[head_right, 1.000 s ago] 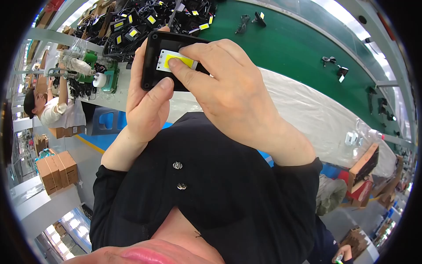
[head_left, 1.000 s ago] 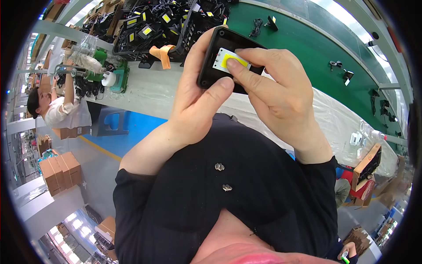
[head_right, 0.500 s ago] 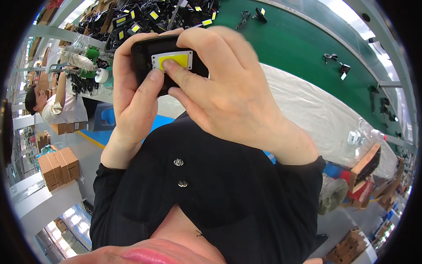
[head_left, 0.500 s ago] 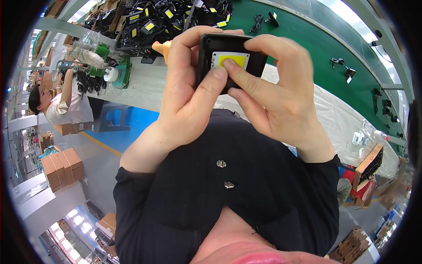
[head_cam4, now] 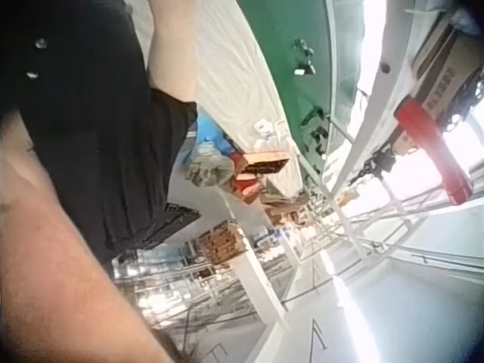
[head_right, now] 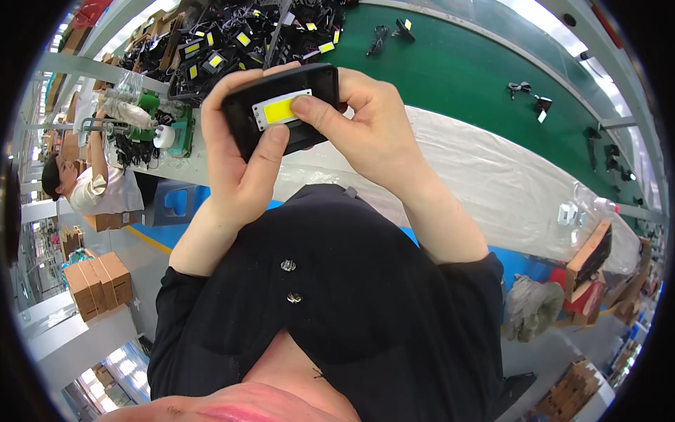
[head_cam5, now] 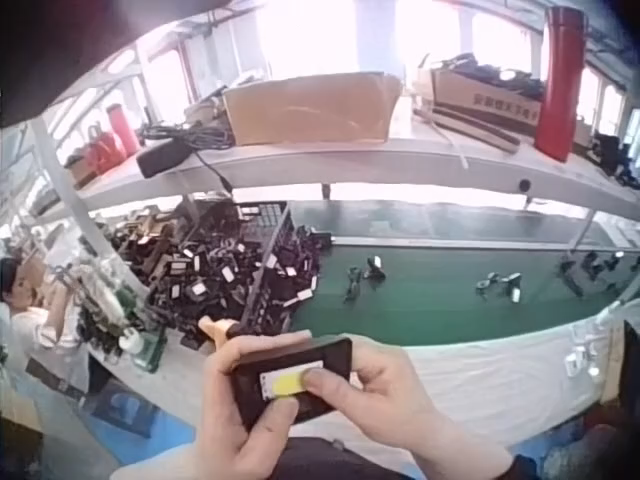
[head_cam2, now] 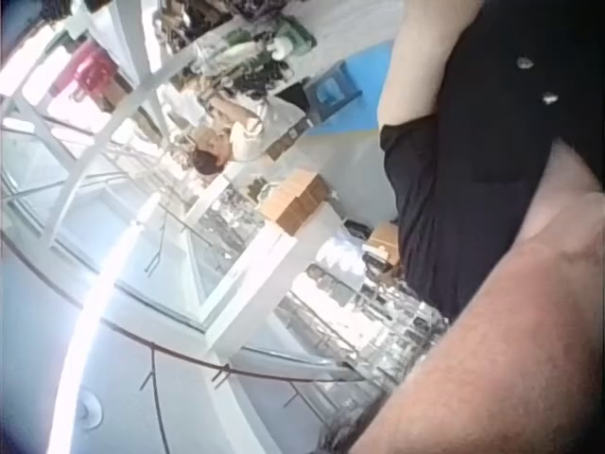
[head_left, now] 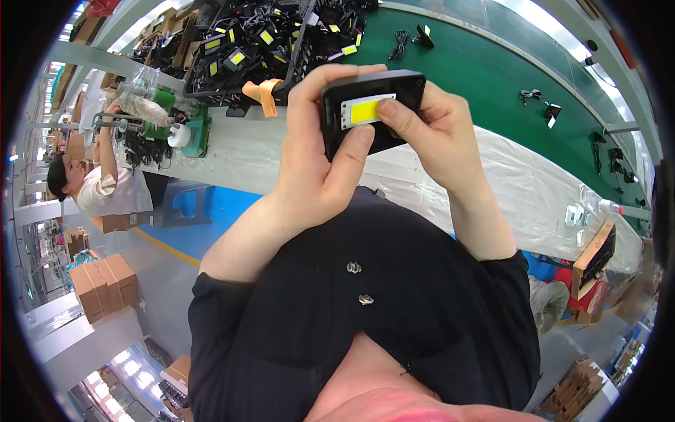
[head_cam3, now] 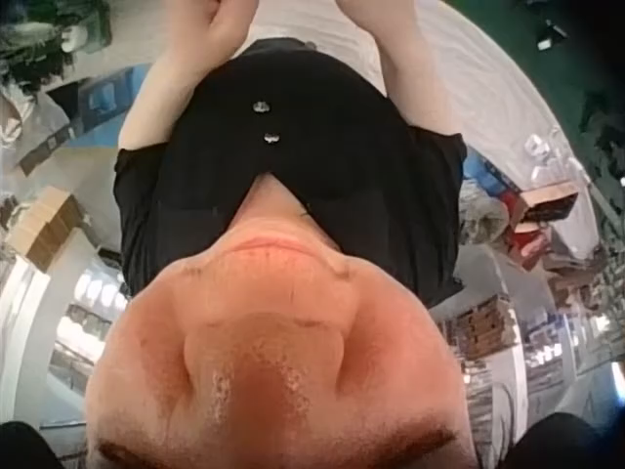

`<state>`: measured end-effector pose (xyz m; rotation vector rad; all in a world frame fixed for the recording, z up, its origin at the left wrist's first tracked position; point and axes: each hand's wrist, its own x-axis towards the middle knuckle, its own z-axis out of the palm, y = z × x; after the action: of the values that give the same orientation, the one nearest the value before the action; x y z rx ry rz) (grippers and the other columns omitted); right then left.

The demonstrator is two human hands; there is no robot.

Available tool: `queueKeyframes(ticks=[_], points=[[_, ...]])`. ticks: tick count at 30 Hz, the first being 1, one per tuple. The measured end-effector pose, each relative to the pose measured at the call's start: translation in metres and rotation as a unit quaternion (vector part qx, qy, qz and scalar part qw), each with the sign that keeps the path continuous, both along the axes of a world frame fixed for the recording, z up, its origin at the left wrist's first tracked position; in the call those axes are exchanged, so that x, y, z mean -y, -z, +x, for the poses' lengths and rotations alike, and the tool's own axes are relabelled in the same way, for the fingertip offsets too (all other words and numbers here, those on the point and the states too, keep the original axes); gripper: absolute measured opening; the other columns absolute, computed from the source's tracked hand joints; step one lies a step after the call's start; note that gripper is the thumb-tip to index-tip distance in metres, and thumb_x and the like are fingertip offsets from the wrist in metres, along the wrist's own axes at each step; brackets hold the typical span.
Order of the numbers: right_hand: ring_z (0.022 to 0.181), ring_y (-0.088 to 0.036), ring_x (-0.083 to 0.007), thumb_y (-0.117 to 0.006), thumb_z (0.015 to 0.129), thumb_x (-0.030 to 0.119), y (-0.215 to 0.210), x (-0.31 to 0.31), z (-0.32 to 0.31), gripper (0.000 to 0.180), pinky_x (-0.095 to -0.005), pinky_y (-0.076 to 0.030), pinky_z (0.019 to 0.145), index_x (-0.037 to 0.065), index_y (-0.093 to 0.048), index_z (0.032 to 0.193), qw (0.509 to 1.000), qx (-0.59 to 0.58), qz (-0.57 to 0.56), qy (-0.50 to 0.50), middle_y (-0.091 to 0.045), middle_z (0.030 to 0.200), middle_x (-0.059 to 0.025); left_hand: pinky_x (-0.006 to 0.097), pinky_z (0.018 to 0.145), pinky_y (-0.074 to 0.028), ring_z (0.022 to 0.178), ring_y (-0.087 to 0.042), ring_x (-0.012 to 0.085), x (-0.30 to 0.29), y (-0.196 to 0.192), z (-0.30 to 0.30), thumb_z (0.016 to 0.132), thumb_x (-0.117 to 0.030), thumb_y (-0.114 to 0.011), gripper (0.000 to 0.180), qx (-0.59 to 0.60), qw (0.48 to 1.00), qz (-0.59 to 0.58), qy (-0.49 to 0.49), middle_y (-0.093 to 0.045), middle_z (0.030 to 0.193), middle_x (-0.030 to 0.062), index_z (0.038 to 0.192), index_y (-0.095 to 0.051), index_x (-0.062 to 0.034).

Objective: Assembling LED light components into their plastic housings on a factory assembly line.

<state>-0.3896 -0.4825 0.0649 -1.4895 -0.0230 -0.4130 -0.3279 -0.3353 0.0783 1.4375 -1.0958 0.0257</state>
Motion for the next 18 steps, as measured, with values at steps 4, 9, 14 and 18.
queueKeyframes(ticks=[4, 9, 14, 18], points=[[0.067, -0.057, -0.009, -0.064, 0.083, 0.008, -0.013, -0.013, -0.003, 0.012, -0.0243, -0.047, 0.058, -0.003, -0.066, 0.087, 0.999, 0.012, 0.033, 0.011, -0.063, 0.083, -0.0053, 0.026, 0.083, -0.044, 0.097, -0.054, 0.0154, -0.007, -0.009, -0.001, 0.081, 0.008, -0.049, 0.046, -0.009, 0.999, 0.022, -0.038, -0.052, 0.11, 0.0123, 0.124, -0.036, -0.0004], [0.068, -0.059, -0.0096, -0.064, 0.083, 0.007, -0.018, -0.026, 0.002, 0.013, -0.0233, -0.049, 0.057, -0.005, -0.065, 0.087, 0.996, 0.025, 0.085, 0.016, -0.063, 0.08, -0.0057, 0.02, 0.067, -0.048, 0.081, -0.057, 0.0102, -0.011, -0.019, -0.004, 0.082, 0.008, -0.048, 0.043, -0.109, 0.993, 0.004, -0.038, -0.052, 0.106, 0.01, 0.123, -0.037, 0.0], [0.072, -0.058, -0.0083, -0.066, 0.083, 0.009, -0.009, -0.029, 0.01, 0.012, -0.0219, -0.045, 0.064, -0.002, -0.066, 0.088, 0.998, 0.043, 0.042, 0.033, -0.064, 0.082, -0.0034, 0.025, 0.083, -0.045, 0.096, -0.055, 0.0152, -0.02, -0.018, 0.007, 0.083, 0.007, -0.049, 0.044, -0.027, 0.999, 0.018, -0.042, -0.053, 0.111, 0.0124, 0.125, -0.036, 0.0012], [0.072, -0.056, -0.0082, -0.067, 0.081, 0.009, -0.011, -0.036, 0.011, 0.011, -0.0217, -0.043, 0.065, -0.001, -0.066, 0.085, 0.996, 0.02, 0.079, 0.018, -0.064, 0.081, -0.0037, 0.028, 0.09, -0.041, 0.105, -0.053, 0.0177, -0.029, -0.021, 0.011, 0.083, 0.004, -0.05, 0.045, -0.041, 0.999, 0.02, -0.002, -0.053, 0.116, 0.0156, 0.126, -0.035, 0.0024]])
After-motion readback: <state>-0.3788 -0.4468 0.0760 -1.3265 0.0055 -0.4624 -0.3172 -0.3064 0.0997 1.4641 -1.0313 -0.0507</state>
